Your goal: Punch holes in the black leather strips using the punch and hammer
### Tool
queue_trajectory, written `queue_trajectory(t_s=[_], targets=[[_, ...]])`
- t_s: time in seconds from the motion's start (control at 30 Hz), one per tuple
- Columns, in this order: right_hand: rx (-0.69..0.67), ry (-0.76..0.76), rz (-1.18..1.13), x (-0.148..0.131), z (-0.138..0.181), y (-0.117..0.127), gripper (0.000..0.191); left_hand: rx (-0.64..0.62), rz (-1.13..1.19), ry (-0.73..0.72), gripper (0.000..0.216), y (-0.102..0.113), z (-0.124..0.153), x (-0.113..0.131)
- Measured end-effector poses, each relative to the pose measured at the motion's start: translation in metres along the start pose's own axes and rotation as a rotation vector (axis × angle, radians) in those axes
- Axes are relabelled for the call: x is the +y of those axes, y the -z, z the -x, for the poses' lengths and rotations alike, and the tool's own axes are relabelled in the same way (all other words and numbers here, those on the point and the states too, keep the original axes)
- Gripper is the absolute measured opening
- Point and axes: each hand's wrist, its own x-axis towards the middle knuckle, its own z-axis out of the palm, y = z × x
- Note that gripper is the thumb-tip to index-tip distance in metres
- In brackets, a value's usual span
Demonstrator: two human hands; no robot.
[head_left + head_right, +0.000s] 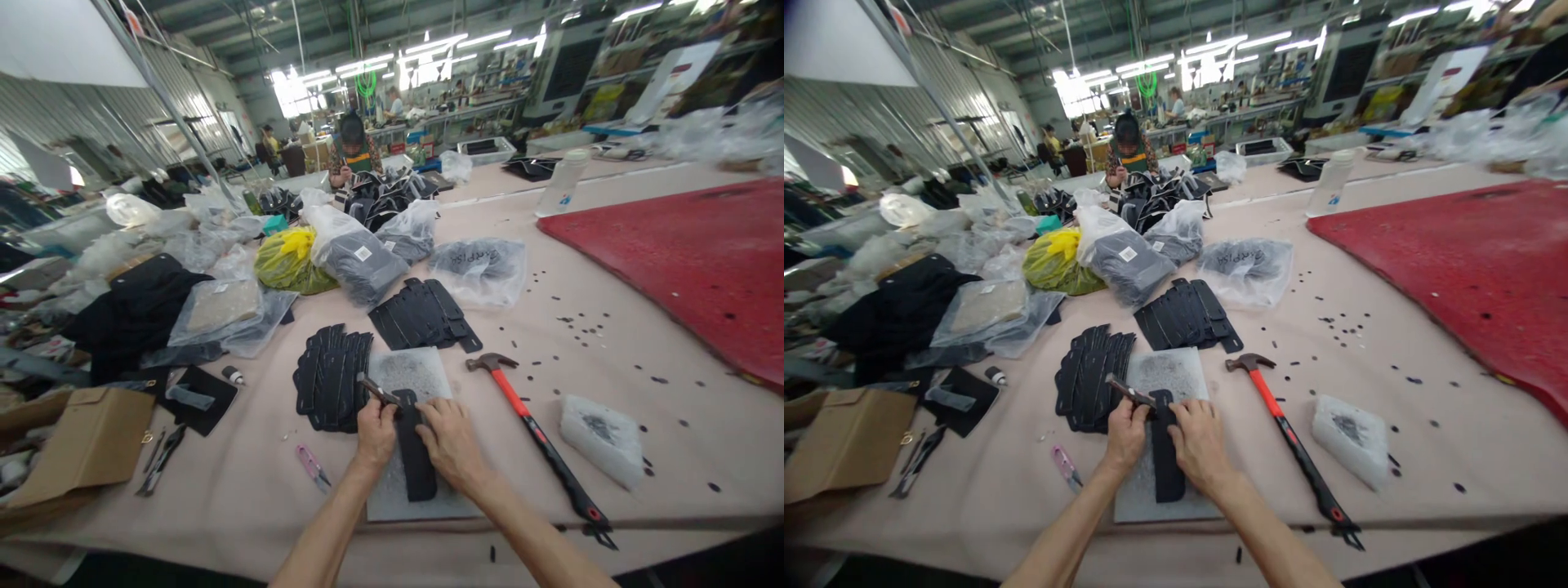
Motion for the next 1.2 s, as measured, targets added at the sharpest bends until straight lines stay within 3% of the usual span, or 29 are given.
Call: queue_trajectory(t_s=[0.27, 0.57, 0.63, 0.8, 0.9, 1.03, 1.13, 1.2], targets=[[0.017, -0.009, 0.006, 0.002, -0.04, -0.015, 0.016, -0.017, 0.009, -0.052, 0.022, -0.005, 0.004, -0.014], [-0.003, -0.071, -0.196, 0.016, -0.029, -0.008, 0.012, -0.024, 0.051, -0.046, 0.021, -0.004, 0.003, -0.013], [0.012, -0.066, -0.157, 0.015, -0.026, -0.01, 0.006, -0.023, 0.058, -0.035, 0.021, -0.004, 0.003, -0.011], [-0.028, -0.042, 0.07, 0.002, -0.039, -0.015, 0.021, -0.02, 0.072, -0.031, 0.021, -0.003, 0.002, -0.011], [-0.073, -0.023, 0.1, -0.003, -0.046, -0.013, 0.013, -0.021, 0.07, -0.023, 0.021, -0.003, 0.003, -0.012], [-0.119, -0.012, 0.063, 0.0, -0.036, -0.006, 0.012, -0.019, 0.079, -0.013, 0.021, -0.003, 0.003, -0.011], [-0.047, -0.08, 0.083, -0.003, -0.019, -0.004, 0.008, -0.026, 0.096, -0.011, 0.021, -0.002, 0.003, -0.008], [-0.002, -0.108, 0.124, -0.012, -0.006, -0.006, 0.021, -0.031, 0.116, -0.008, 0.021, 0.0, 0.004, -0.005]])
